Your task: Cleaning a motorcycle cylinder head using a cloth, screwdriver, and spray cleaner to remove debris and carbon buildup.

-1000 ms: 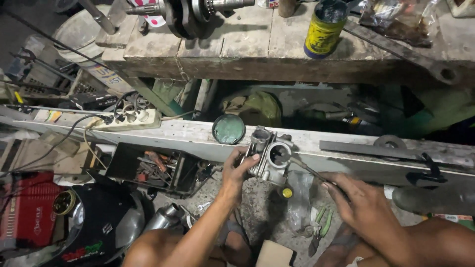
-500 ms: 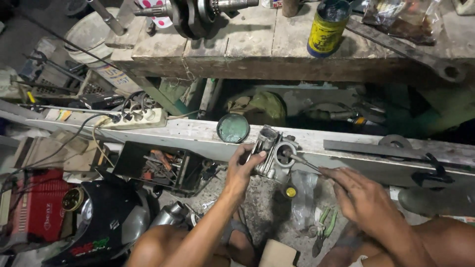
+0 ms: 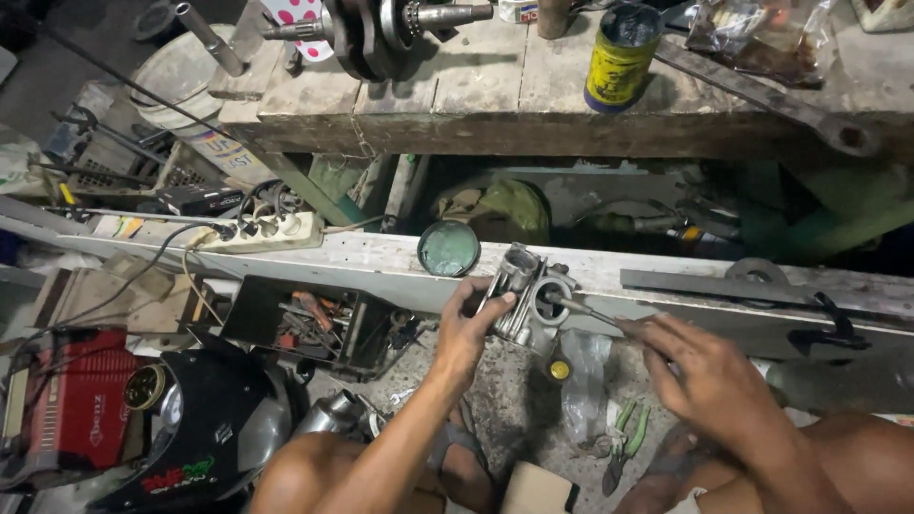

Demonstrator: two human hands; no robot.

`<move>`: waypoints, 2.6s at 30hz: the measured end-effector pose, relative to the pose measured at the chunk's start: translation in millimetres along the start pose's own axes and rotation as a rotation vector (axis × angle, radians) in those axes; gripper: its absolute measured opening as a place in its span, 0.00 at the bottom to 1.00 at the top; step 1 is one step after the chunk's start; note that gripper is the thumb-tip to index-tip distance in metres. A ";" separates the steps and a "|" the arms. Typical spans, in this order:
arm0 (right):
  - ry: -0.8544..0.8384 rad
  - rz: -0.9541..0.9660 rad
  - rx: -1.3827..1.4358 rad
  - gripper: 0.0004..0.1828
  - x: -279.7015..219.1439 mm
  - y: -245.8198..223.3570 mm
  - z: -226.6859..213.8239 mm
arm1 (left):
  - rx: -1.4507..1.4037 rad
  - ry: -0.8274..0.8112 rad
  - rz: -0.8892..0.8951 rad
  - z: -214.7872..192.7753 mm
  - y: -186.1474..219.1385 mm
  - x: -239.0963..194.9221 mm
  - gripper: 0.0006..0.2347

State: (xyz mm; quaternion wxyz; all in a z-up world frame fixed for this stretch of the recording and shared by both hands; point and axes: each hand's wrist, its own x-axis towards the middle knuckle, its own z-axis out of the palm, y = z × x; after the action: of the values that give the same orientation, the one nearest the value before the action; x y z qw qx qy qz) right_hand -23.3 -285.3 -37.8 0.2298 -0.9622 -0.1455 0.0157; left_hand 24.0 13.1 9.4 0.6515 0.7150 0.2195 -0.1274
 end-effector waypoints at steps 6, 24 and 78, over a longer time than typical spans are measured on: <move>0.039 -0.143 0.026 0.27 -0.5 12.8 2.7 | -0.047 -0.005 0.013 -0.6 -2.7 2.9 0.22; 0.196 -0.331 -0.213 0.35 -2.8 -19.4 -14.9 | -0.052 0.025 0.312 0.7 -38.8 26.7 0.10; -0.466 0.279 0.420 0.24 29.2 -19.6 -47.4 | -0.031 -0.002 0.153 12.2 -19.3 3.7 0.17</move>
State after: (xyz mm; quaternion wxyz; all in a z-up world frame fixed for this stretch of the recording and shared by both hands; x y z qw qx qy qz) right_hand 3.9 -281.0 14.4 0.3792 -0.8751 -0.0545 0.2958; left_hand 19.2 2.7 -10.6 0.6703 0.7194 0.1657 -0.0747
